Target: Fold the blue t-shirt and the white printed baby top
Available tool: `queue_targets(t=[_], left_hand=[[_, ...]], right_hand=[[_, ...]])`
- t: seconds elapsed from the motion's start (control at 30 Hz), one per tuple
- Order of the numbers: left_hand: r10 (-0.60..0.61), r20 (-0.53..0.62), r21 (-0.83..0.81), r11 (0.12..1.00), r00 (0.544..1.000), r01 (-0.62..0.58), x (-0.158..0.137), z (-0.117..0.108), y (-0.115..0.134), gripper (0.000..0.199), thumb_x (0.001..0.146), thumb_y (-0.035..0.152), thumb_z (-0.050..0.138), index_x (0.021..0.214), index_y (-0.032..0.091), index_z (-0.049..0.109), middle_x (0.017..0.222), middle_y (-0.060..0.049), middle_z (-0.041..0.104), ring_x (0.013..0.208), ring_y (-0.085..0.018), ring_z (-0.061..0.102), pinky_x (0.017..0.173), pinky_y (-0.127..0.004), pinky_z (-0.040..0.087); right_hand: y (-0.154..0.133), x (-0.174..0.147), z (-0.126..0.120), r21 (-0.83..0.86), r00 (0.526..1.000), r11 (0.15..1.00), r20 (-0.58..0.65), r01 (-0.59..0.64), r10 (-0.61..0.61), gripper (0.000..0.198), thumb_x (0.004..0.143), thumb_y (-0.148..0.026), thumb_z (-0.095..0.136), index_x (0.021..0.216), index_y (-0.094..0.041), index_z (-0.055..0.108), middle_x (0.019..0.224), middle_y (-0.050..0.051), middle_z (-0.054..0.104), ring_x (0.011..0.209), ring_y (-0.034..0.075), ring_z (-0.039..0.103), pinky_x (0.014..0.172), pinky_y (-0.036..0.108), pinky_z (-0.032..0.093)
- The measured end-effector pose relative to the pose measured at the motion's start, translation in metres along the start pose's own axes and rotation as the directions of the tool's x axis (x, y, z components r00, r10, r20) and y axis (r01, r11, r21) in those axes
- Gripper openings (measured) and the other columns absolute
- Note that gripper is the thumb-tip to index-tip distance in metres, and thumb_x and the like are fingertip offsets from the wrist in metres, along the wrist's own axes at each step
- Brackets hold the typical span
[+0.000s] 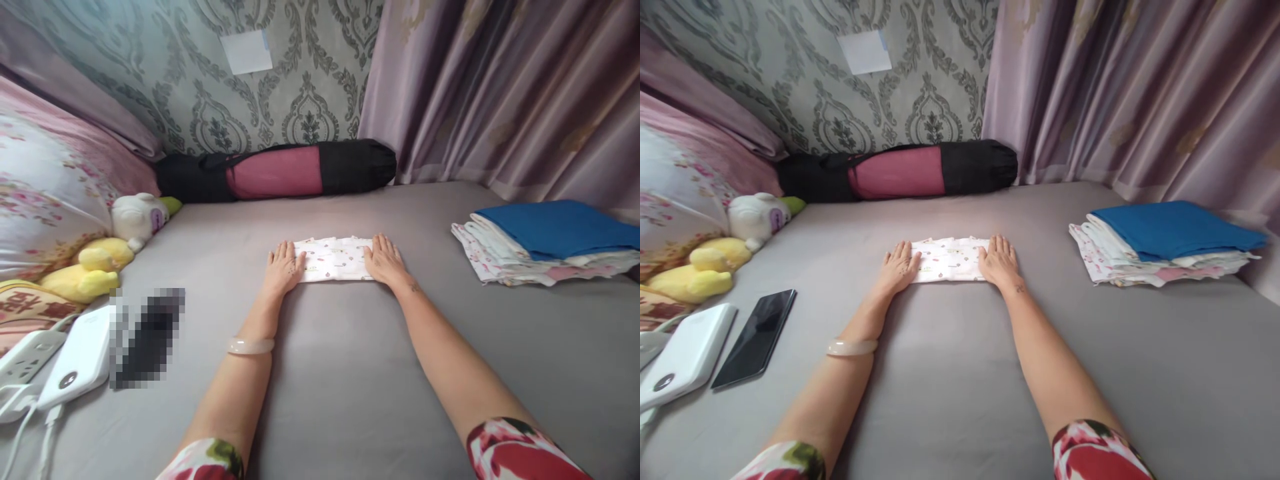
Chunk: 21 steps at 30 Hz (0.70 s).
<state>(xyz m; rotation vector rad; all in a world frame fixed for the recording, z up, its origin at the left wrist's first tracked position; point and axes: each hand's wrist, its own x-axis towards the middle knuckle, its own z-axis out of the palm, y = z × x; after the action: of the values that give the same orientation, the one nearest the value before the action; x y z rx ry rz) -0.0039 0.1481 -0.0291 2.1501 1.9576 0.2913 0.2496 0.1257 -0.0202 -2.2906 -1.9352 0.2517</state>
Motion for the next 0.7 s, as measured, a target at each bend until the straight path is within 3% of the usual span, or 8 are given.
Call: queue_targets(t=[0.1, 0.2, 0.33, 0.53, 0.7], left_hand=[[-0.006, -0.029, -0.044, 0.999, 1.000, 0.005, -0.001, -0.001, 0.000, 0.065, 0.098, 0.048, 0.021, 0.149, 0.010, 0.032, 0.157, -0.016, 0.027, 0.147, -0.028, 0.022, 0.119, -0.049, 0.016], [0.008, -0.110, -0.043, 0.999, 0.994, -0.013, -0.001, -0.003, 0.002, 0.062, 0.098, 0.046, 0.021, 0.146, 0.011, 0.037, 0.155, -0.017, 0.031, 0.146, -0.028, 0.024, 0.119, -0.049, 0.017], [0.121, -0.234, 0.034, 0.993, 0.965, -0.116, -0.003, -0.003, 0.007, 0.060, 0.098, 0.044, 0.024, 0.145, 0.011, 0.040, 0.154, -0.016, 0.035, 0.147, -0.026, 0.024, 0.121, -0.045, 0.013], [0.177, -0.064, 0.019, 0.984, 0.982, -0.176, -0.003, 0.005, 0.007, 0.061, 0.098, 0.046, 0.027, 0.145, 0.009, 0.040, 0.155, -0.017, 0.033, 0.147, -0.028, 0.023, 0.120, -0.044, 0.017], [0.122, -0.065, -0.136, 0.982, 0.990, -0.130, 0.002, 0.005, 0.004, 0.055, 0.099, 0.042, 0.026, 0.142, 0.013, 0.044, 0.154, -0.014, 0.035, 0.146, -0.028, 0.025, 0.119, -0.048, 0.018]], right_hand=[[0.001, 0.000, -0.003, 0.015, 1.000, 1.000, 0.002, 0.004, -0.004, 0.065, 0.099, -0.038, 0.014, 0.151, 0.000, 0.025, 0.159, 0.018, 0.021, 0.147, 0.028, 0.019, 0.119, 0.044, 0.016], [-0.004, -0.003, -0.007, -0.025, 0.997, 1.000, -0.080, 0.019, -0.021, 0.064, 0.099, -0.037, 0.016, 0.150, 0.000, 0.028, 0.159, 0.018, 0.022, 0.147, 0.028, 0.018, 0.119, 0.045, 0.013], [-0.017, -0.008, -0.004, -0.059, 0.984, 0.992, -0.132, 0.115, -0.122, 0.064, 0.099, -0.037, 0.017, 0.150, 0.000, 0.028, 0.159, 0.018, 0.022, 0.147, 0.027, 0.018, 0.120, 0.043, 0.013], [-0.022, -0.008, 0.006, -0.037, 0.991, 0.991, -0.046, 0.125, -0.127, 0.066, 0.099, -0.041, 0.017, 0.149, 0.001, 0.029, 0.158, 0.019, 0.024, 0.147, 0.026, 0.019, 0.120, 0.039, 0.013], [-0.018, -0.005, 0.006, -0.036, 0.992, 0.992, -0.033, 0.121, -0.122, 0.065, 0.100, -0.040, 0.018, 0.150, 0.000, 0.029, 0.158, 0.017, 0.024, 0.147, 0.026, 0.018, 0.120, 0.039, 0.011]])
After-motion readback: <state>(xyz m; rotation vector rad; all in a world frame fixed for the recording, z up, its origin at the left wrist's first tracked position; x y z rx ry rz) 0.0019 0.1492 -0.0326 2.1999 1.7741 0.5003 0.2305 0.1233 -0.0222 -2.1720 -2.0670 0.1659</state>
